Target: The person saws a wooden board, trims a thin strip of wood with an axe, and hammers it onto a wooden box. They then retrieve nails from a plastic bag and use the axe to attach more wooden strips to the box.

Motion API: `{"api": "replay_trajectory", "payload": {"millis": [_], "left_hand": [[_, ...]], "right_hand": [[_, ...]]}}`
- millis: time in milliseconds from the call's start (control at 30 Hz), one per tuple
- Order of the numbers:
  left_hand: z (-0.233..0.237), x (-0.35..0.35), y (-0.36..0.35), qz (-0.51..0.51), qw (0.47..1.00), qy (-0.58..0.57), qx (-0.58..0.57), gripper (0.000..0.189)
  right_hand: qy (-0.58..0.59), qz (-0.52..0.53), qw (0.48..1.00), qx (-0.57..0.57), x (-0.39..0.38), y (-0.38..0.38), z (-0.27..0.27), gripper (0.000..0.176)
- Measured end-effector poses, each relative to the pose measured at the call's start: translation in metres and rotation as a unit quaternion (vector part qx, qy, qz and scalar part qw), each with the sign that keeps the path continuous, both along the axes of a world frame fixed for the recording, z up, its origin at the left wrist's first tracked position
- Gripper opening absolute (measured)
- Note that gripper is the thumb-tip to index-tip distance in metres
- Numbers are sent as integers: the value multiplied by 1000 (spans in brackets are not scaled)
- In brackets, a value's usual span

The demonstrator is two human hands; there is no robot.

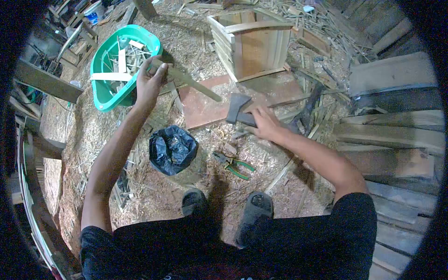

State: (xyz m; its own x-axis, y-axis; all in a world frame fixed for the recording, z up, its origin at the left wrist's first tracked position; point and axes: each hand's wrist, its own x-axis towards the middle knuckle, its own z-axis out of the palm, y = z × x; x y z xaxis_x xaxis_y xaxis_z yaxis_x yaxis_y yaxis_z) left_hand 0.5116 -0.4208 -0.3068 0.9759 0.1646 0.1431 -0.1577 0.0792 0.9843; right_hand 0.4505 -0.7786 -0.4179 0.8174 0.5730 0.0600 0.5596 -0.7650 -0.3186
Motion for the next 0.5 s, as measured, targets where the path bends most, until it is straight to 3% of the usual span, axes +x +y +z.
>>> {"api": "replay_trajectory", "payload": {"millis": [33,100,133,233,433,500], "left_hand": [[3,-1,-5,5,999,15,-28,21],[-3,4,-17,4,993,46,-108,19],[-8,9,-29,12,984,56,-166,17],[-11,21,-66,-6,965,80,-251,8],[-12,25,-141,-88,929,112,-340,5],[-9,27,-160,-79,929,134,-337,7]], "right_hand": [[-36,25,999,25,2,7,8,53],[145,-67,953,258,17,33,6,47],[230,-111,893,372,27,45,5,45],[288,-195,735,582,45,63,76,36],[200,-232,637,708,90,55,112,22],[153,-278,652,689,98,53,110,18]]}}
